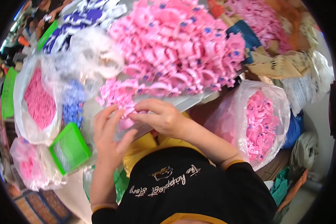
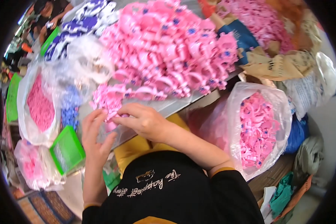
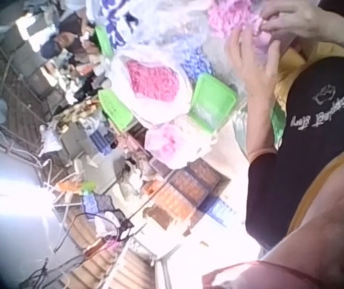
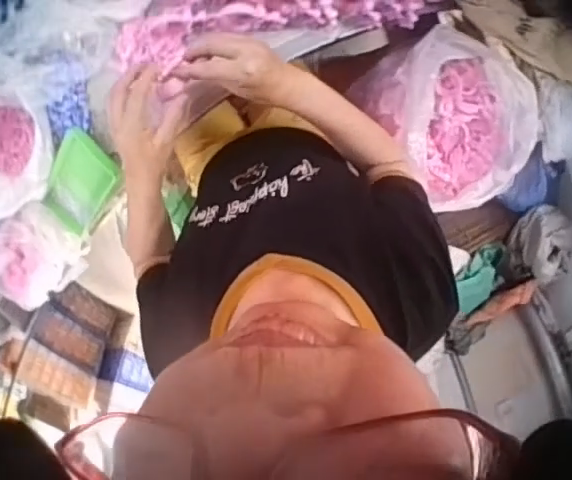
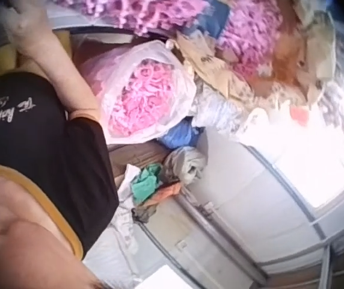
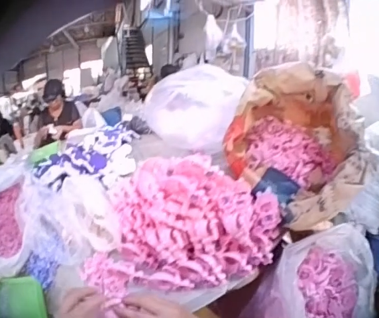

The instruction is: Assembling plastic toy watches by snapping decorative pieces into the watch frames.

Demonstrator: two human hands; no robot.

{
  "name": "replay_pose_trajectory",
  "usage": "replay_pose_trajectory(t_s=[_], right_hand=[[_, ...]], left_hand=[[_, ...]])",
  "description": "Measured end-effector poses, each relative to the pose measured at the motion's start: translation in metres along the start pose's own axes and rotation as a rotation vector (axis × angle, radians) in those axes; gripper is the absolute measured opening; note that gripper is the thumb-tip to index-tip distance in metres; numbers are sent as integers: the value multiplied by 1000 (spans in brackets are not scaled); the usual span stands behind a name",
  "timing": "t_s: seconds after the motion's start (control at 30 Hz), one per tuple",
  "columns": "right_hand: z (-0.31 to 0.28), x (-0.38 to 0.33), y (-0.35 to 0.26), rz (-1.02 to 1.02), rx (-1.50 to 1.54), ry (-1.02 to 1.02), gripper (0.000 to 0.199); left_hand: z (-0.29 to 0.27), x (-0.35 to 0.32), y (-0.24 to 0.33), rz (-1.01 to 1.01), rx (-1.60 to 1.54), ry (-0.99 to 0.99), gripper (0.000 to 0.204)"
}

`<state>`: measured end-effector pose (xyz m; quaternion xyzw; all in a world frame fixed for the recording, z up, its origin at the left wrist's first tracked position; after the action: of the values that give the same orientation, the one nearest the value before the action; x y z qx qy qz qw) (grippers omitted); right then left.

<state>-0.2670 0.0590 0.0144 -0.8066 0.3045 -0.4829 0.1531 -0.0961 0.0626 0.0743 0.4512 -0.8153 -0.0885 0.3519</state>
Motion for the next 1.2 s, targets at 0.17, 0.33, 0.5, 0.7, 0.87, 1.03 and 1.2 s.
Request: replay_pose_trajectory(t_s=[0.17, 0.33, 0.5, 0.7, 0.87, 1.03, 1.2], right_hand=[[-50, 39, 8, 62, -49, 277, 32], [-119, 95, 23, 33, -330, 483, 34], [-160, 146, 59, -93, -552, 563, 29], [-195, 137, 71, 12, -637, 638, 27], [-247, 84, 59, 282, -910, 856, 27], [-260, 19, 77, 503, -1117, 813, 23], [-242, -2, 99, 569, -1204, 733, 22]], left_hand=[[-12, -17, -32, -194, -108, 192, 24], [9, -31, -25, -128, -146, -134, 12], [24, -36, -21, -111, -199, -159, 10], [28, -39, -23, -100, -216, -207, 9], [25, -47, -32, -180, -203, -199, 8], [39, -45, -28, -190, -240, -242, 9], [45, -39, -23, -133, -275, -271, 10]])
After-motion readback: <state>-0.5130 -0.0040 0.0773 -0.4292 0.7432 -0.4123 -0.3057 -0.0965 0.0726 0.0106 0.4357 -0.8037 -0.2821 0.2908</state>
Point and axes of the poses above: each hand's wrist, its own x-axis towards the middle knuckle, its own z-axis out of the palm, y = z × x, the point moved 5 cm from there along x, towards the middle knuckle, and after that the axes turned 3 degrees about x, right-handed, at the moved point
